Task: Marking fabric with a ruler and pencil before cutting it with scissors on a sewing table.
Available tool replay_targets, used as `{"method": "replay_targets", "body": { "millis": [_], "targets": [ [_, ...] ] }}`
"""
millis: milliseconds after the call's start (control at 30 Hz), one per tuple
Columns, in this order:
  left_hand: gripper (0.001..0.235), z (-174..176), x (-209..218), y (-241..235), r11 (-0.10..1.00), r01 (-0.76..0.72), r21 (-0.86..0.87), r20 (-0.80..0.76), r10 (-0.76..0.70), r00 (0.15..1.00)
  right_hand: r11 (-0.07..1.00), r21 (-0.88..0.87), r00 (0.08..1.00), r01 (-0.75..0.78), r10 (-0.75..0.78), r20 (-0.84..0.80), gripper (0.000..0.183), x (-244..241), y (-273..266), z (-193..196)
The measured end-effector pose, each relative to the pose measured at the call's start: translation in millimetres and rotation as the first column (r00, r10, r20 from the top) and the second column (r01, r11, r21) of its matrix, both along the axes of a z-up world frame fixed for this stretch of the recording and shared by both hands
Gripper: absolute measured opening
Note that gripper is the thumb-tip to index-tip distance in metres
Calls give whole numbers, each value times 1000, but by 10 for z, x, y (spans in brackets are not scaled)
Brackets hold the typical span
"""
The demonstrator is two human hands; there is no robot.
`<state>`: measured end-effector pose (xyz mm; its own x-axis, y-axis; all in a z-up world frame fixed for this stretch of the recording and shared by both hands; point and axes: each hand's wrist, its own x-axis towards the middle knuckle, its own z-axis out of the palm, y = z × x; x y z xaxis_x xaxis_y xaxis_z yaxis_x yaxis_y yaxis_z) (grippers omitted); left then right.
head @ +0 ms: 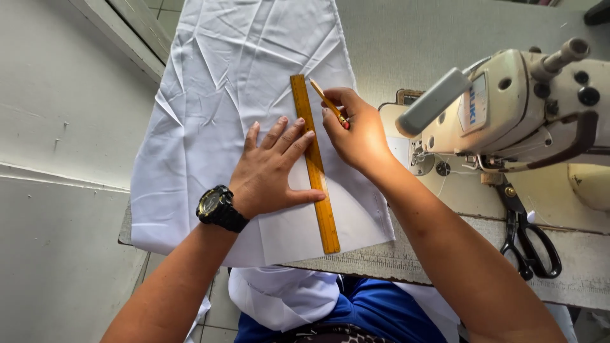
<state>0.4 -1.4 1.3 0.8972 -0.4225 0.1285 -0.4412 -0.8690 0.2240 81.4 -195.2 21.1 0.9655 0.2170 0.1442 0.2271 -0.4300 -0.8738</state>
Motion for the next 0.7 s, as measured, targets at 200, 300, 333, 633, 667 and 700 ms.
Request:
{"method": "replay_targets", "body": {
  "millis": [200,300,333,633,667,700],
  "targets": [
    [113,37,3,-9,1000,-14,7,-29,14,999,997,-81,999,14,-18,-44,31,132,94,-51],
    [113,33,2,-11,1000,-13,10,-16,14,1000,994,-106,997,13,-21,-74,30,191,107,-51],
    [113,41,6,-11,1000,-18,12,-6,18,1000,995,-103,998,10,-16,-64,30,225,116,-49],
    [111,27,4,-17,999,-19,34,-56,21,998,949,-311,997,-49,28,-69,29,-396,-111,149],
    [110,7,4,-12,999,-17,32,-43,18,999,941,-330,997,-69,50,-65,28,-590,-210,126],
    [109,-14,4,-11,999,-14,30,-30,15,999,932,-350,996,-88,71,-62,26,-783,-314,101]
  ]
}}
